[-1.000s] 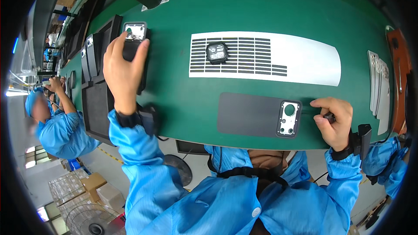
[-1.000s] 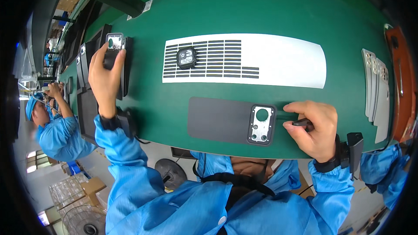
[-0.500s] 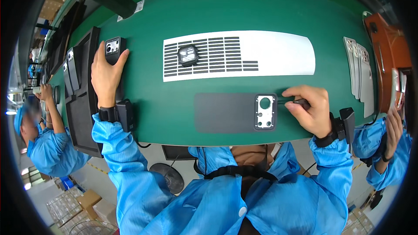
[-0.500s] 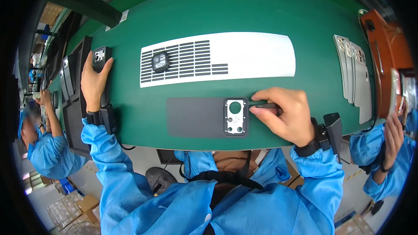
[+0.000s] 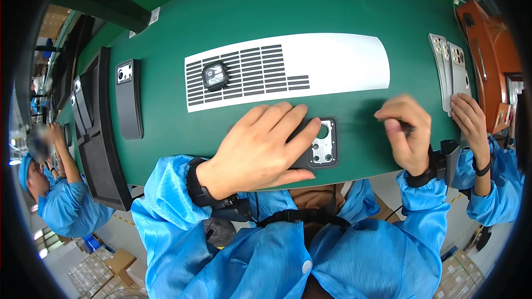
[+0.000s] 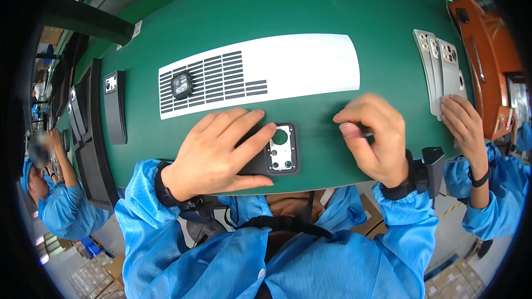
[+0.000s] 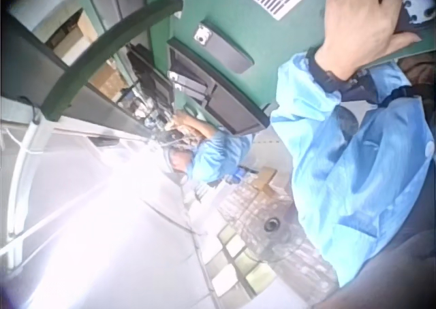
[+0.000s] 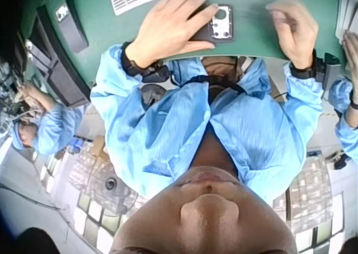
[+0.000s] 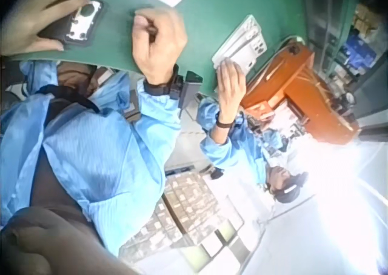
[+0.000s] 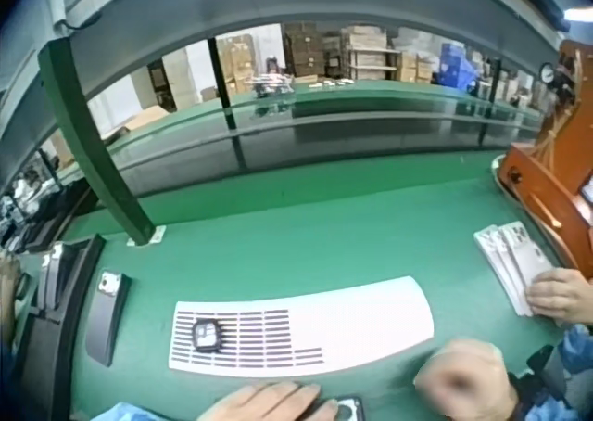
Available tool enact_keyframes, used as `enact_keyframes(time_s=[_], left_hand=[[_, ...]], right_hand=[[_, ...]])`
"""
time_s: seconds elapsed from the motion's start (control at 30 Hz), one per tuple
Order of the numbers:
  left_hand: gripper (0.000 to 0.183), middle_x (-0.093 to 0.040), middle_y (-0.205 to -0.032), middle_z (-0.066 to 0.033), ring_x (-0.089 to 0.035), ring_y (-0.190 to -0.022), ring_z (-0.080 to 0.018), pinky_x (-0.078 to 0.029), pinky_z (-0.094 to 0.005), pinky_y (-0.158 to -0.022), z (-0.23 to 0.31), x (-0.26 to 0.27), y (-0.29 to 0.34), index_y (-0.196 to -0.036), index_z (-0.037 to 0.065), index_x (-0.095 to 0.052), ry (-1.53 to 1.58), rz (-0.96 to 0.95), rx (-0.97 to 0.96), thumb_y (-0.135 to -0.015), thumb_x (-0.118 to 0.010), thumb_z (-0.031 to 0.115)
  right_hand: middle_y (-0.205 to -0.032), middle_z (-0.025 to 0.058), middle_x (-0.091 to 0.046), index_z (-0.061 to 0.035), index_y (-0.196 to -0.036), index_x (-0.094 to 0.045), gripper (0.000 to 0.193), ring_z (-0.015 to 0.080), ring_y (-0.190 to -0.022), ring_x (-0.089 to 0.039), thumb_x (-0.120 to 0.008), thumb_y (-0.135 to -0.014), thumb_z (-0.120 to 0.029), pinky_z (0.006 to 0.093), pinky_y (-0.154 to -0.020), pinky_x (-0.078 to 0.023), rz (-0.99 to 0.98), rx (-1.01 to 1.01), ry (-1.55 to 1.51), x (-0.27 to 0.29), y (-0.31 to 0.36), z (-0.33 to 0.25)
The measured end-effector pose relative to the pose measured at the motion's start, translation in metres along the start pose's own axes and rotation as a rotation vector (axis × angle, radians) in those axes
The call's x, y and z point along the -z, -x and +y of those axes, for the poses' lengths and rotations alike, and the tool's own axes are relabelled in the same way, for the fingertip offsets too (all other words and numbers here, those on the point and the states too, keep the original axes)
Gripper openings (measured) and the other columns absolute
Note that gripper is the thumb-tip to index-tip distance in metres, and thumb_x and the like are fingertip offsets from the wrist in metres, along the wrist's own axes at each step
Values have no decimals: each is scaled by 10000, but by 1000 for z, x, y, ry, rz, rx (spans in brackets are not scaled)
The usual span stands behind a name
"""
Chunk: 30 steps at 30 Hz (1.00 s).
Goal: Assembling internal components and applying adhesive strips to mobile phone housings at a factory workbench.
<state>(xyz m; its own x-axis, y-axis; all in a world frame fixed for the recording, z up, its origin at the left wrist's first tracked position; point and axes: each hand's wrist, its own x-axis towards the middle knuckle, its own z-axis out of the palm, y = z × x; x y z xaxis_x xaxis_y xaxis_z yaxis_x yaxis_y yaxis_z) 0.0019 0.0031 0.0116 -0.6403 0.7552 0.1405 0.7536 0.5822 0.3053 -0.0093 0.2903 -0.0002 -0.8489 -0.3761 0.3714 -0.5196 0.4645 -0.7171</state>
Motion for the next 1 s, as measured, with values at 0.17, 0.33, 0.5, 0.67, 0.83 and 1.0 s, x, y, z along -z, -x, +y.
enact_keyframes(time_s=[0.17, 0.33, 0.5, 0.67, 0.83, 1.0], left_hand=[[759, -552, -1311, -204, -548, -1170, -382, -459, -467, -967, -12, -2, -6, -1215, 11, -626, -38, 136, 93, -695, -774, 543], [748, -532, -1352, -195, -514, -1212, -394, -442, -482, -992, -18, -9, -4, -1213, 15, -630, -30, 96, 145, -711, -756, 555], [752, -534, -1346, -193, -516, -1206, -391, -450, -483, -983, -16, -8, -6, -1206, 26, -635, -8, 113, 136, -688, -772, 553], [734, -529, -1341, -205, -518, -1198, -395, -453, -485, -982, -17, -9, -3, -1192, 29, -641, 12, 125, 160, -681, -783, 536], [719, -522, -1335, -212, -516, -1198, -402, -449, -489, -984, -17, -10, -4, -1186, 38, -648, 20, 133, 162, -682, -784, 533], [720, -517, -1343, -211, -510, -1205, -402, -443, -488, -992, -15, -9, -5, -1196, 40, -643, 6, 116, 170, -689, -783, 532]], right_hand=[[-763, 96, -626, 32, -823, -637, 198, 165, -669, -575, -605, -920, -137, 281, -608, -439, -99, -136, -161, 19, -43, -17], [-931, 95, -692, 45, -1047, -675, 224, 138, -853, -662, -677, -916, -136, 254, -775, -534, -415, -388, -611, -13, -104, 14], [-997, 114, -687, 45, -1110, -642, 273, 161, -940, -658, -706, -900, -117, 281, -849, -527, -368, -294, -638, -41, -102, 35], [-975, 103, -683, 38, -1097, -621, 260, 155, -915, -658, -700, -910, -124, 286, -826, -532, -377, -369, -604, -44, -104, 32], [-956, 99, -677, 37, -1078, -616, 230, 157, -896, -662, -687, -911, -106, 285, -810, -537, -397, -384, -615, -43, -107, 33], [-948, 107, -673, 41, -1079, -611, 217, 167, -874, -672, -667, -916, -90, 291, -795, -544, -405, -380, -613, -41, -107, 33]])
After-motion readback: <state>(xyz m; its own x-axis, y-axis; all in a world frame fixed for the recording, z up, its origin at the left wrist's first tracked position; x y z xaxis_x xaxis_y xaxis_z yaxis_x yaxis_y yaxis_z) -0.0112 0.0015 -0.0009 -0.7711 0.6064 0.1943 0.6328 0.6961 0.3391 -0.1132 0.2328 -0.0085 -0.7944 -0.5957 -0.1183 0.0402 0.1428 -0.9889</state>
